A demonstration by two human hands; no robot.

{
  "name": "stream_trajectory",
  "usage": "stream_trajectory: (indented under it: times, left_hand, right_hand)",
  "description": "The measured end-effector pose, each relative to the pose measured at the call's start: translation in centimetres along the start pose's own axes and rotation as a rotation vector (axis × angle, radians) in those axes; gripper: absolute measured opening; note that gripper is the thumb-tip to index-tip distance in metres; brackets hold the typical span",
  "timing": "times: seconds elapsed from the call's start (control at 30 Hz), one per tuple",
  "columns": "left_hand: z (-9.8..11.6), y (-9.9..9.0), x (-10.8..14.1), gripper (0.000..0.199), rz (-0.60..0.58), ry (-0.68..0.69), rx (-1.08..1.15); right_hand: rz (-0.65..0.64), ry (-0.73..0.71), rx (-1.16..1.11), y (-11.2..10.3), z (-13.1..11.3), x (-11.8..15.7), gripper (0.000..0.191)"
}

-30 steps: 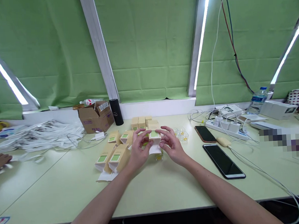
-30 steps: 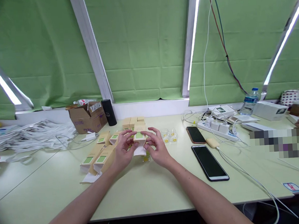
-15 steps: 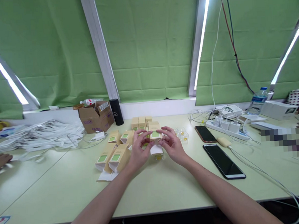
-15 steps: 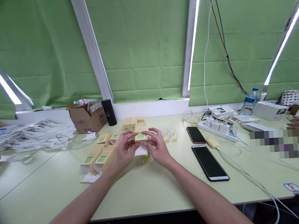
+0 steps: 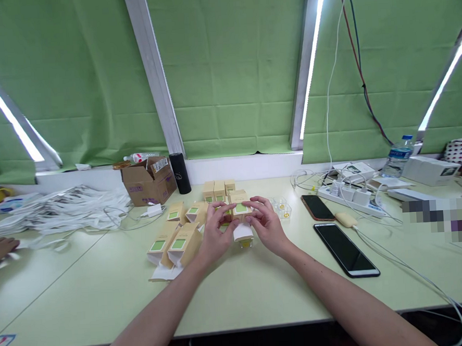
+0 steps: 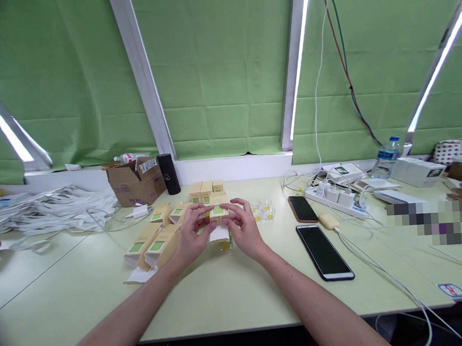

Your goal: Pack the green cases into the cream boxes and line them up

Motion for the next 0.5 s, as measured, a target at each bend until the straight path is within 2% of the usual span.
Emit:
stream_trajectory:
  times: [0.17, 0.3, 0.5]
  left_hand:
    - [0.0, 0.0, 0.1, 0.037, -0.016, -0.005, 0.010]
    - [0.7, 0.2, 0.2, 0.044, -0.093, 0.010, 0.055]
    - [1.1, 0.9, 0.3, 0.074, -0.211, 0.049, 0.090]
  right_hand:
    - [0.000, 0.005, -0.008, 0.0, -0.2, 0.0, 0.031]
    - [0.002, 0.005, -0.018, -0.1, -0.2, -0.1, 0.033]
    - [0.024, 0.007, -0.054, -0.4, 0.0, -0.2, 0.034]
Point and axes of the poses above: each hand's wrist, its own x-axis away from the middle knuckle, its own y-axis out of the palm, z = x × y, the point moved 8 cm from there along -x, towards the middle knuckle, and after that the axes turned 1 degree about -z, right-handed, at the moved point
